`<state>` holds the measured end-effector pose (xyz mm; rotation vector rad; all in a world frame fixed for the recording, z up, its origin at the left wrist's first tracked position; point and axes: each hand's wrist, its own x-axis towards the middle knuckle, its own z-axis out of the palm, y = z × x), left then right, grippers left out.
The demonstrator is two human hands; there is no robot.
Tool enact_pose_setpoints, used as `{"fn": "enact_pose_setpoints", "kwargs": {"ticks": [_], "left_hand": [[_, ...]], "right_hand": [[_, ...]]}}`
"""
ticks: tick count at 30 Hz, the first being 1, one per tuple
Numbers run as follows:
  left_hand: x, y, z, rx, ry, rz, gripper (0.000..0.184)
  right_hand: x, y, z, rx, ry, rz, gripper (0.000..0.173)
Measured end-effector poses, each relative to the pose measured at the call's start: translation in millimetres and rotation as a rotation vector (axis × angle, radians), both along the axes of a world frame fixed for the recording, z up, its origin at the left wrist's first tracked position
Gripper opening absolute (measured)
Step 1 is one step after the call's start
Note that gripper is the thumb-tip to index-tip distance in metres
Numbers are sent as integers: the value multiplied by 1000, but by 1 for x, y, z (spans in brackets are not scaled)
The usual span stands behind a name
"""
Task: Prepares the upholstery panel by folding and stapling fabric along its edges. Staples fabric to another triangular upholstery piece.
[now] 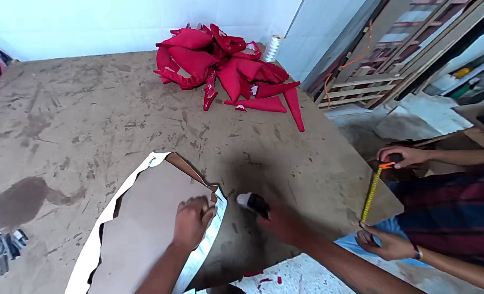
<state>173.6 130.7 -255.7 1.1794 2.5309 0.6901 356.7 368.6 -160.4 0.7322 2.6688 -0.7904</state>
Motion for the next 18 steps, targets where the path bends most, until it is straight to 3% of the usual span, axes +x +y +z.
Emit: {"fn": "enact_pose_setpoints", "kwargs": {"ticks": [3, 7, 10, 13, 15, 18], "left_hand": [[44, -93, 22, -297, 7, -74, 71], [79, -147, 21, -328, -17, -199, 49], [63, -143, 22, -111, 3, -259, 44], [31, -111, 80, 132, -147, -172, 39], [1, -94, 128, 228, -358, -46, 36], [-38, -91, 150, 497, -590, 106, 32]], "right_hand": [[17, 34, -31, 183, 68, -124, 44], [23, 45, -80, 247, 281, -162, 59], [19, -8, -88, 100, 503, -172, 45], [13, -76, -78, -151, 688, -298, 41], [-3, -121, -58, -365, 814, -343, 44], [-45, -170, -5, -644, 896, -358, 62]]}}
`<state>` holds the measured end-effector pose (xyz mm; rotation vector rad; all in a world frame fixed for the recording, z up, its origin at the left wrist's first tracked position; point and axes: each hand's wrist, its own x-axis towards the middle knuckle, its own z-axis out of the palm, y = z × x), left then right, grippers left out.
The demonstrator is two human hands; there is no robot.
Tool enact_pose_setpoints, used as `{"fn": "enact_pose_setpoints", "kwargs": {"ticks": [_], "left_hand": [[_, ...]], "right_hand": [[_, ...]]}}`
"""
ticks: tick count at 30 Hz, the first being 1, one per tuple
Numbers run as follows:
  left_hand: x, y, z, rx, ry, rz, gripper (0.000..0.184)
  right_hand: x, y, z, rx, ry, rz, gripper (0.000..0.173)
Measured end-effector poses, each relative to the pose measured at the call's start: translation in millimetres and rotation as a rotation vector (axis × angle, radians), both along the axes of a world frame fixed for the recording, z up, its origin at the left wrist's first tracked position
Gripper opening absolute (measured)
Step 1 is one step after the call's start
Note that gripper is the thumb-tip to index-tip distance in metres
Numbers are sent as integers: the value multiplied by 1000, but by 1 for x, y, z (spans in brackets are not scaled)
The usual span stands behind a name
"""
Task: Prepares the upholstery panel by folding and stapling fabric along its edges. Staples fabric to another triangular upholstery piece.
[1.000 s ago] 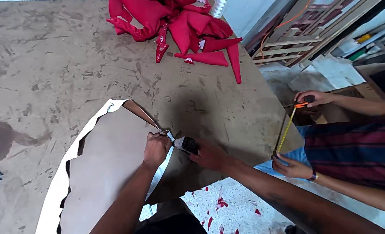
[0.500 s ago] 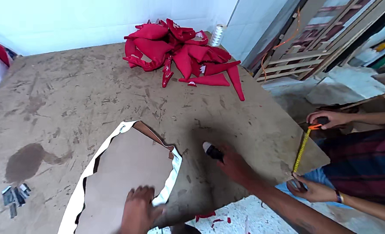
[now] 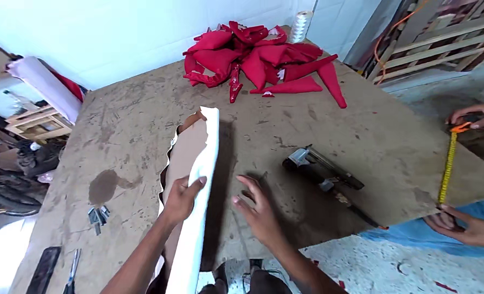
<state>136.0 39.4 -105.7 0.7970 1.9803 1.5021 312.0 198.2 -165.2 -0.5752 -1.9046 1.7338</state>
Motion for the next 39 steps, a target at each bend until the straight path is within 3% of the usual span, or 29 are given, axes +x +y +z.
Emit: {"fn": "enact_pose_setpoints", "kwargs": {"ticks": [3, 8, 12, 16, 20, 25, 27, 32, 36, 39], "left_hand": [[-18, -1, 4, 240, -21, 173, 30], [-34, -23, -2, 485, -43, 153, 31], [-38, -49, 15, 636, -129, 298, 31], [-65, -65, 45, 666, -266, 395, 33], [-91, -69, 44, 684, -389, 396, 37], [-49, -122, 58, 183, -418, 200, 56], [-16, -137, 58, 93, -448, 183, 50], [8, -117, 48, 249, -378, 515, 41], [2, -107, 22, 302, -198, 544, 49], [-4, -101, 6, 296, -163, 518, 51]], "right_hand": [[-59, -37, 39, -161, 46, 52, 82], [-139, -82, 66, -212, -48, 38, 109], [-172, -106, 94, -249, -7, 64, 107], [-223, -106, 127, 69, -42, 69, 104], [-273, -103, 140, 248, -75, -32, 92], [-263, -107, 136, 207, -37, -40, 88], [-249, -101, 138, 180, -43, -18, 87], [-251, -95, 131, 203, 4, -1, 77], [-246, -97, 120, 160, 89, 1, 78], [-226, -108, 89, 72, 202, 21, 79]]}}
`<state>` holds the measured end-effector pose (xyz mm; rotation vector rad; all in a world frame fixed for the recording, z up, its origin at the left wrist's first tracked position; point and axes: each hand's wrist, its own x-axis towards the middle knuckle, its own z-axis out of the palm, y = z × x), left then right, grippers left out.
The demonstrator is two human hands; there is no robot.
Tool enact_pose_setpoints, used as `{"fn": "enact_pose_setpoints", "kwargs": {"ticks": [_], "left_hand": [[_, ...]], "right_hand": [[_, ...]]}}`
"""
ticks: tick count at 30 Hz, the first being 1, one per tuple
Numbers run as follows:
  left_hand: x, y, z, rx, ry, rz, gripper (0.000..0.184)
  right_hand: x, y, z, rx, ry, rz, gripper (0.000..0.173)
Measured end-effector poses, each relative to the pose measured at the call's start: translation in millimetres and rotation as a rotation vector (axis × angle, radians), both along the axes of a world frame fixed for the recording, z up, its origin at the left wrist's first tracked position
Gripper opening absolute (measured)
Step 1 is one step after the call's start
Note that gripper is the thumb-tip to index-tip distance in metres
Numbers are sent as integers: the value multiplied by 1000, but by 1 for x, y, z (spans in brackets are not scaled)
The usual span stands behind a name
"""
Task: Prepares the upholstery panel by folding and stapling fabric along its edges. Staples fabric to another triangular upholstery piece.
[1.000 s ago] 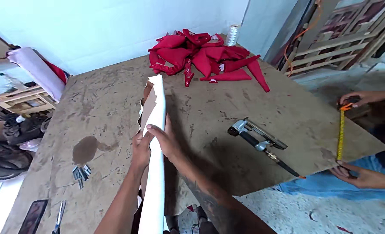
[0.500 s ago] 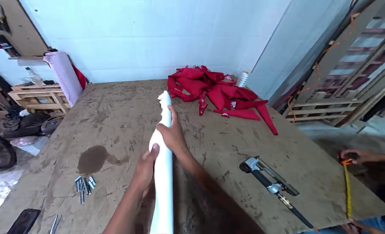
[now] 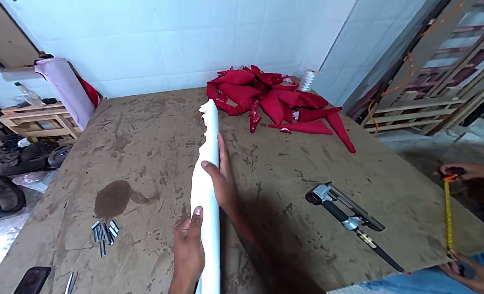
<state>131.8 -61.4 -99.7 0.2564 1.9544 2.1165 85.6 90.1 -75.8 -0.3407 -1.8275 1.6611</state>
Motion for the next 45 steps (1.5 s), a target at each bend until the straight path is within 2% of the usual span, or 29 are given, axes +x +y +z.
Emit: {"fn": "enact_pose_setpoints", "kwargs": {"ticks": [3, 6, 8, 13, 16, 21, 24, 26, 28, 29, 31, 32, 36, 39, 42, 45], "left_hand": [[3, 0, -31, 81, 34, -18, 51], [-2, -1, -52, 270, 120, -24, 46], [-5, 5, -55, 292, 166, -44, 46], [1, 18, -50, 222, 162, -73, 51], [3, 25, -53, 206, 188, -100, 53], [8, 29, -66, 190, 298, -87, 55], [10, 28, -81, 200, 370, -117, 55], [6, 26, -86, 222, 404, -165, 53], [2, 22, -90, 243, 415, -184, 53], [0, 20, -90, 247, 412, -177, 52], [-2, 18, -88, 257, 393, -169, 49], [-3, 20, -87, 266, 376, -163, 48], [-12, 16, -74, 235, 325, -128, 50], [-12, 21, -74, 185, 359, -126, 52], [-10, 42, -79, 154, 431, -193, 52], [-4, 76, -97, 28, 579, -291, 52]], "right_hand": [[37, -29, -28, -138, 27, 72, 82], [55, -47, -41, -124, 31, 99, 93], [58, -44, -44, -104, 54, 84, 94], [67, -24, -62, -209, 151, 98, 94], [70, -16, -79, -252, 157, 39, 88], [86, -29, -85, -377, 160, -54, 79], [107, -46, -71, -485, 58, -152, 61], [120, -55, -51, -473, 8, -156, 57], [127, -66, -59, -380, 39, -138, 69], [128, -69, -66, -303, 67, -77, 86], [129, -72, -53, -204, 24, -60, 109], [129, -70, -45, -191, 13, -59, 112], [120, -40, -50, -228, 91, 17, 104], [118, -28, -75, -410, -42, 5, 97], [114, -47, -84, -597, -57, -115, 73], [129, -25, -104, -735, 74, -164, 70]]}}
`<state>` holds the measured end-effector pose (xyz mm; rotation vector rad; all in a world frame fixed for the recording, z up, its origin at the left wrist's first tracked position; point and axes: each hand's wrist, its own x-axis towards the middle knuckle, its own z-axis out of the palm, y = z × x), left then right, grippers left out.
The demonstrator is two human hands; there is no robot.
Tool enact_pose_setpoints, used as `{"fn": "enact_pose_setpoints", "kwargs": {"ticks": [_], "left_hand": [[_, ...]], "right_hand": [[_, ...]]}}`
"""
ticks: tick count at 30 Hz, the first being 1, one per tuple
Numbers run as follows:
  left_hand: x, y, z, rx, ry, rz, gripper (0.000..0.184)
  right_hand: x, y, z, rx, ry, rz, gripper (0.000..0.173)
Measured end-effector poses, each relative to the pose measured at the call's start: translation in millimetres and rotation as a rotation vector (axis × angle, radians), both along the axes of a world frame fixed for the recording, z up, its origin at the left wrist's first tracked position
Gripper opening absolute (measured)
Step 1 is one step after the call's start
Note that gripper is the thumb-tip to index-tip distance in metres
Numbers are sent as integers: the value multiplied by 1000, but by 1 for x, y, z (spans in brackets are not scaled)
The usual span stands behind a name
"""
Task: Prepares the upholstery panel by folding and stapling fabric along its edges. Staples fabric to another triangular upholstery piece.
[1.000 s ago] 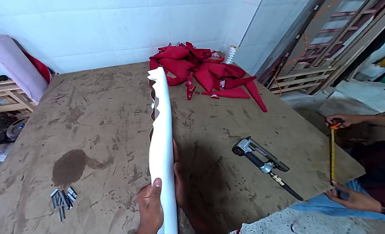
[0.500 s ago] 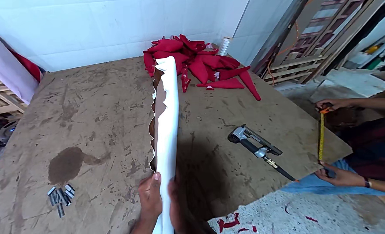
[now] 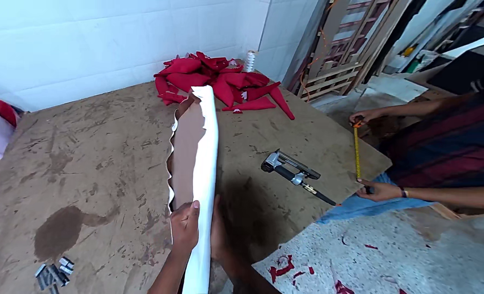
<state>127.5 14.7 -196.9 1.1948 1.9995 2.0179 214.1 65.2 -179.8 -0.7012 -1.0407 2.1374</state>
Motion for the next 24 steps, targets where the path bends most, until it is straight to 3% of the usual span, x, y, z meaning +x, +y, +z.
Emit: {"fn": "enact_pose_setpoints", "kwargs": {"ticks": [4, 6, 9, 11, 13, 16, 18, 21, 24], "left_hand": [[21, 47, -40, -309, 296, -6, 53], [33, 66, -64, -459, 429, 9, 53], [50, 90, -92, -632, 558, 15, 54], [52, 101, -100, -689, 594, 27, 53], [54, 101, -102, -697, 599, 38, 52], [54, 103, -104, -689, 600, 67, 51], [53, 101, -103, -696, 614, 95, 51], [56, 100, -103, -697, 624, 106, 50], [55, 97, -100, -710, 620, 114, 49]], "right_hand": [[40, 38, -37, -107, 41, -90, 75], [68, 51, -53, -207, 29, -63, 89], [122, 75, -61, -265, -158, 2, 101], [158, 109, -45, -74, -282, 63, 84], [184, 169, -26, 327, -520, 36, 56], [201, 277, -38, 857, -1040, -76, 71], [193, 324, -58, 1071, -1230, 34, 83], [180, 353, -79, 1272, -1376, 260, 79], [164, 362, -66, 1264, -1471, 425, 78]]}}
